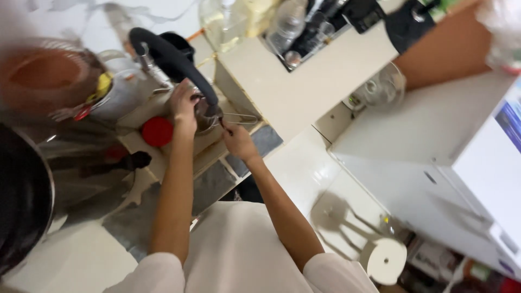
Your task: Cleaning a coffee shop counter and sink area using a rag.
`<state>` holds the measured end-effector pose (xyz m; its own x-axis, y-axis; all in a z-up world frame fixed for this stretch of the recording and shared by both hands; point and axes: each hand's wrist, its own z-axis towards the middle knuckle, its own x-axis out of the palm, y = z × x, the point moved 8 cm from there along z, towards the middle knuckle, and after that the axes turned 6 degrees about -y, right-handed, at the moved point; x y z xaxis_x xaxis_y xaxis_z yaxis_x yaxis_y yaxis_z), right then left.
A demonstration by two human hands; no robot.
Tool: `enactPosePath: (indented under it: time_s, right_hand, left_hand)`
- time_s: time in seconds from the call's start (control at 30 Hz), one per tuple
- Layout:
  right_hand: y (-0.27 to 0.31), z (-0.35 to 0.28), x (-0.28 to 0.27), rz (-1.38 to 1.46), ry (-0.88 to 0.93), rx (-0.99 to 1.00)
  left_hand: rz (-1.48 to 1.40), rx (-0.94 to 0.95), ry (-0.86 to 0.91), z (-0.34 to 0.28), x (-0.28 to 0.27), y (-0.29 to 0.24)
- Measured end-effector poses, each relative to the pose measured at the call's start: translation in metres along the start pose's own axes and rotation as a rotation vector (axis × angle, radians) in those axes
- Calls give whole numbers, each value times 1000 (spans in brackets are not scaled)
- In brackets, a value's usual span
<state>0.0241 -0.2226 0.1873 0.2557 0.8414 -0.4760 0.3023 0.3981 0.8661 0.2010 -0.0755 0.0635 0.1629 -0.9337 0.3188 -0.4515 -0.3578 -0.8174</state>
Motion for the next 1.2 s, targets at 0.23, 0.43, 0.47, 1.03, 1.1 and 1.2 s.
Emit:
enactPosePath:
  time_s: [0.23, 0.43, 0.47, 1.03, 1.1, 1.2]
  right_hand:
    - [21, -14, -11, 144, 104, 288]
    - [12, -27, -25, -21, 33, 290]
    - [7, -28, -33, -71, -17, 253]
    - [103, -221, -229, 762, -169, 304]
    - [113, -244, -248, 797, -221, 308]
    - [125, -275, -271, 847, -238, 299]
  left_hand:
    - [-72, -156, 242, -85, 27, 24]
    - [-202, -86, 403, -87, 13, 59]
    - [-211, -96, 320, -74, 5, 70]
    - [30, -261, 129, -73, -1, 75]
    - [1, -347, 122, -65, -4, 74]
    - [-24, -351, 295, -29, -17, 77]
